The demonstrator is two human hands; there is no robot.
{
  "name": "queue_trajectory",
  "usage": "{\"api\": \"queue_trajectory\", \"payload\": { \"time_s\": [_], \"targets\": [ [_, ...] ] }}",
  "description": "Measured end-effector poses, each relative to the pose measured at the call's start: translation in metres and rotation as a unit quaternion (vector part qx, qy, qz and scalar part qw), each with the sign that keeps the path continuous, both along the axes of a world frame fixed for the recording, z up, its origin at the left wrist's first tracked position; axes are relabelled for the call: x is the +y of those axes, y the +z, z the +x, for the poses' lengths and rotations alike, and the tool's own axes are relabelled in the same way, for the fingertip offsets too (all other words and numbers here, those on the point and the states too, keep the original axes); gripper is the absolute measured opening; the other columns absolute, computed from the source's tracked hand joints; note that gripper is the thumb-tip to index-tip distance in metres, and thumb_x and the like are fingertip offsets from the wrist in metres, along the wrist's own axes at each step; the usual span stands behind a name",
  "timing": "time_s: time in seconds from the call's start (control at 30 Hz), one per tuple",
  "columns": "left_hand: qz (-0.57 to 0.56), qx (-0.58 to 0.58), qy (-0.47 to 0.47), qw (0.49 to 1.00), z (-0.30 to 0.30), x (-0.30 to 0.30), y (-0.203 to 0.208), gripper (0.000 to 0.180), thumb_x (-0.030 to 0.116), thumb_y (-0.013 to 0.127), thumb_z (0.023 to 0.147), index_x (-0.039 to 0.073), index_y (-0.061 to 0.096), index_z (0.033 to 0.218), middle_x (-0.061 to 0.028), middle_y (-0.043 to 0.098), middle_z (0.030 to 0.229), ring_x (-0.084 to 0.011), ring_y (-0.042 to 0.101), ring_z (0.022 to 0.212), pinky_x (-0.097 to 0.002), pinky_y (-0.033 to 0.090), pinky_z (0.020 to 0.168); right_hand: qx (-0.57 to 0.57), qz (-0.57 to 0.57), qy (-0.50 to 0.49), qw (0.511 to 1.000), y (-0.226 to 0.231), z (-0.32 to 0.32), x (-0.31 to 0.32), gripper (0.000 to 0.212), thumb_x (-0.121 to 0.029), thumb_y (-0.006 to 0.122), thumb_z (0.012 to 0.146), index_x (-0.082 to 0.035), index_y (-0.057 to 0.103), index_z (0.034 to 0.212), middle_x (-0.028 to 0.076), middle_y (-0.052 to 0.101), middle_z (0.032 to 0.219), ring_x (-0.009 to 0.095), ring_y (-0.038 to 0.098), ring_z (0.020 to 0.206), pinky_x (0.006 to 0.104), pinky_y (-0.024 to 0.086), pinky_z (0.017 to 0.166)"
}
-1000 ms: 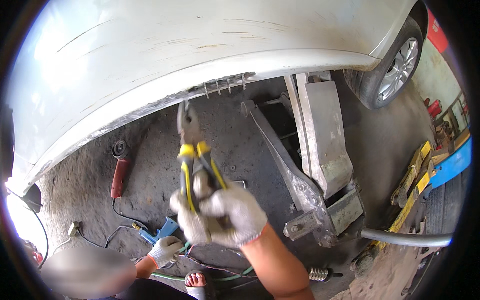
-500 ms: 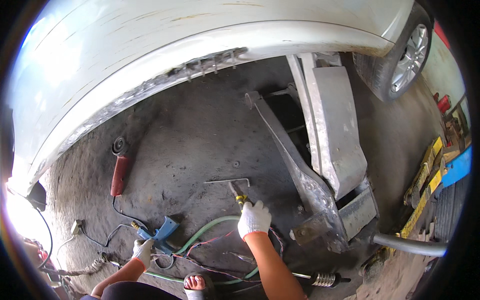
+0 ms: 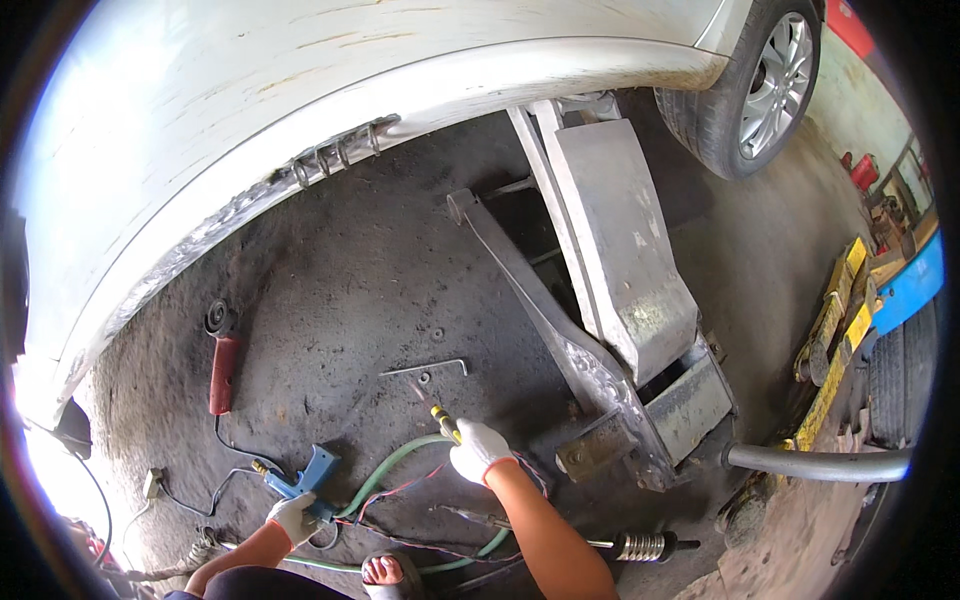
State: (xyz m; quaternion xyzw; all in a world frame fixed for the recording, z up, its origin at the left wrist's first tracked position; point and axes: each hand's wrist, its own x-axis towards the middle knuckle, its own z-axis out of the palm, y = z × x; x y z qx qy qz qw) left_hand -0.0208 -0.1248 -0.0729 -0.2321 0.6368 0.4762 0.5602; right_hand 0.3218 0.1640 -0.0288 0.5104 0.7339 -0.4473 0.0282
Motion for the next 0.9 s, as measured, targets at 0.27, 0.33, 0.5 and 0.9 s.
{"api": "queue_trajectory", "payload": {
  "time_s": [0.27, 0.33, 0.5, 0.9],
  "targets": [
    [0.090, -0.064, 0.055, 0.992, -0.009, -0.015, -0.008, 0.018, 0.015, 0.061, 0.096, 0.006, 0.060, 0.112, -0.0082, 0.069, 0.103, -0.0251, 0.067, 0.095, -0.0434, 0.055, 0.085, 0.010, 0.009, -0.017, 1.000, 0.022, -0.004, 0.015, 0.023, -0.009, 0.059, 0.084, -0.006, 0.061, 0.107, 0.015, 0.072, 0.107, 0.039, 0.066, 0.098, 0.0460, 0.052, 0.083],
    [0.113, -0.102, 0.110, 0.982, 0.002, -0.001, 0.010, 0.019, 0.018, 0.060, 0.097, 0.008, 0.059, 0.113, -0.0088, 0.068, 0.102, -0.0260, 0.066, 0.093, -0.0452, 0.054, 0.086, 0.112, -0.107, -0.096, 0.983, 0.015, -0.001, 0.016, 0.022, -0.009, 0.059, 0.084, -0.004, 0.060, 0.106, 0.017, 0.071, 0.104, 0.040, 0.067, 0.093, 0.0471, 0.052, 0.079],
    [0.159, -0.063, 0.086, 0.981, 0.012, -0.002, 0.021, 0.019, 0.022, 0.058, 0.098, 0.010, 0.058, 0.112, -0.0082, 0.067, 0.097, -0.0266, 0.065, 0.088, -0.0483, 0.054, 0.083, 0.104, 0.002, -0.123, 0.987, -0.008, 0.005, 0.002, 0.023, -0.016, 0.064, 0.085, -0.007, 0.061, 0.105, 0.021, 0.069, 0.096, 0.039, 0.067, 0.095, 0.0496, 0.053, 0.078],
    [0.240, 0.135, 0.017, 0.961, 0.046, 0.020, 0.089, 0.035, 0.013, 0.066, 0.092, 0.009, 0.052, 0.124, -0.0057, 0.064, 0.096, -0.0202, 0.066, 0.085, -0.0387, 0.057, 0.078, -0.085, 0.478, -0.081, 0.871, 0.030, 0.000, -0.002, 0.032, -0.014, 0.072, 0.077, -0.005, 0.061, 0.106, 0.021, 0.057, 0.114, 0.037, 0.060, 0.103, 0.0483, 0.053, 0.082]
  ]
}}
